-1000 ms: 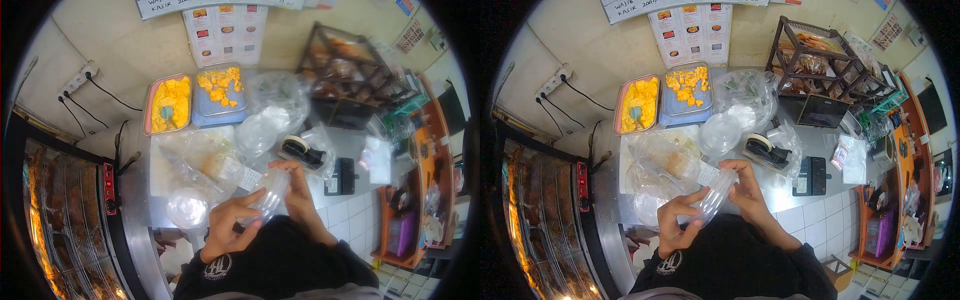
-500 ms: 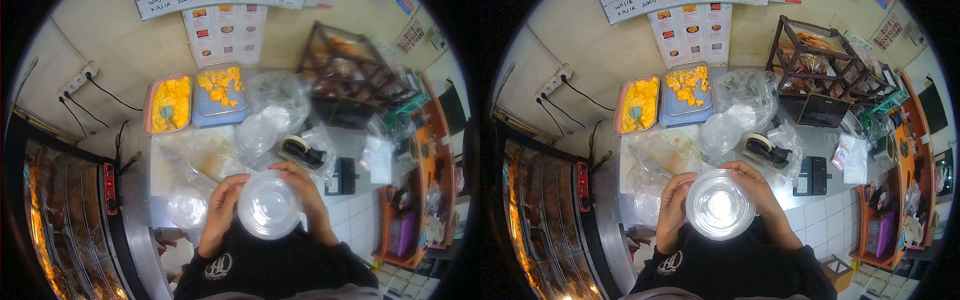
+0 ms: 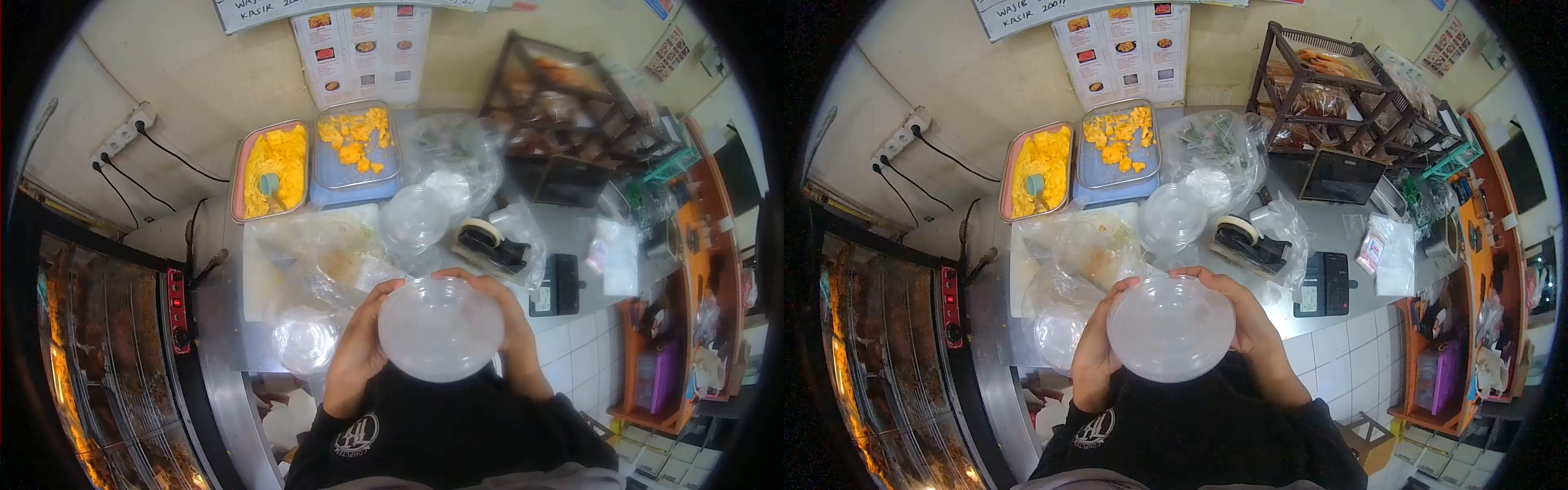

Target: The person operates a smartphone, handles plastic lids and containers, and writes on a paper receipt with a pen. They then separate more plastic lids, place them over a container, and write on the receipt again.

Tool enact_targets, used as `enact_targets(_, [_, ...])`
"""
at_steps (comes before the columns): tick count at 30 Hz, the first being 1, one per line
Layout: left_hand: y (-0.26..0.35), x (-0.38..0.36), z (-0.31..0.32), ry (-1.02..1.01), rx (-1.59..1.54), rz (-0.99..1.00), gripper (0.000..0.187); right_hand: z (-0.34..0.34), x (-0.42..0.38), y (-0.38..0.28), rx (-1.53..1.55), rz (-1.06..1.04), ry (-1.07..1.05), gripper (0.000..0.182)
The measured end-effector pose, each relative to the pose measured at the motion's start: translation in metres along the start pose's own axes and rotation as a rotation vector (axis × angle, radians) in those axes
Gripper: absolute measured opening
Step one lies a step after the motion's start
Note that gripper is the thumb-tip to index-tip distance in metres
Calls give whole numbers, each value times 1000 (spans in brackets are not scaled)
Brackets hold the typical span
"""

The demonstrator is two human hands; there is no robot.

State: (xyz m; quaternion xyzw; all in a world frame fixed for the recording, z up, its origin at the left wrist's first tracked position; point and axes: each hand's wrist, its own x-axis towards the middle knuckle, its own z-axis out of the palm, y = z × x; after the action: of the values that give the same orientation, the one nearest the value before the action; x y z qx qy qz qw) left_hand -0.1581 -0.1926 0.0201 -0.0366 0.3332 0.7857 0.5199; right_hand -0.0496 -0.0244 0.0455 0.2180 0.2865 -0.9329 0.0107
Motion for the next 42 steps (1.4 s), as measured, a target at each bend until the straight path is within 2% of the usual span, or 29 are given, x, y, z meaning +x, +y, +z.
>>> enact_targets(1, [0,0,1,-4,-69,-39,29,4,-1,1,-1,0,0,41])
enact_targets(3, [-1,0,0,21,-117,-64,29,13,-6,5,-267,-186,97,42])
enact_targets(4, [-1,1,0,46,-165,-88,29,9,-3,6,-268,-185,95,42])
enact_targets(6, [-5,3,-12,36,-215,-108,31,-6,7,10,212,76,126,43])
enact_targets(10, [-9,6,-22,40,-405,-157,34,-11,11,12,307,131,149,44])
enact_targets(14, [-6,4,-16,0,-358,-161,30,-10,10,11,341,159,121,44])
enact_targets(19, [-7,3,-19,-38,-449,-166,26,-10,13,12,401,215,83,44])
enact_targets(20, [-7,1,-20,-38,-449,-165,26,-1,12,11,415,231,160,44])
enact_targets(22, [-7,-1,-22,-67,-700,-213,28,0,12,11,428,247,238,44])
enact_targets(24, [-5,-3,-20,-92,-733,-244,27,-18,16,17,583,325,89,44])
enact_targets(26, [-3,-5,-18,-118,-765,-276,26,-30,19,23,668,349,70,45])
enact_targets(28, [-3,-6,-17,-31,-717,-280,26,-33,20,24,753,372,50,45])
enact_targets(33, [-2,-4,-16,-28,-751,-346,29,-24,17,23,1046,473,-172,39])
enact_targets(34, [-3,-4,-17,-35,-757,-351,30,-22,16,22,1046,473,-171,39])
enact_targets(36, [-3,-2,-15,-58,-864,-386,31,-16,12,19,987,486,-16,38])
enact_targets(37, [-3,-1,-15,-82,-971,-421,32,-13,11,19,987,485,-15,38])
enact_targets(40, [-7,4,-20,-150,-1026,-448,34,-2,7,23,974,364,-81,42])
enact_targets(42, [-4,3,-14,-135,-1082,-468,35,7,5,26,444,151,103,47])
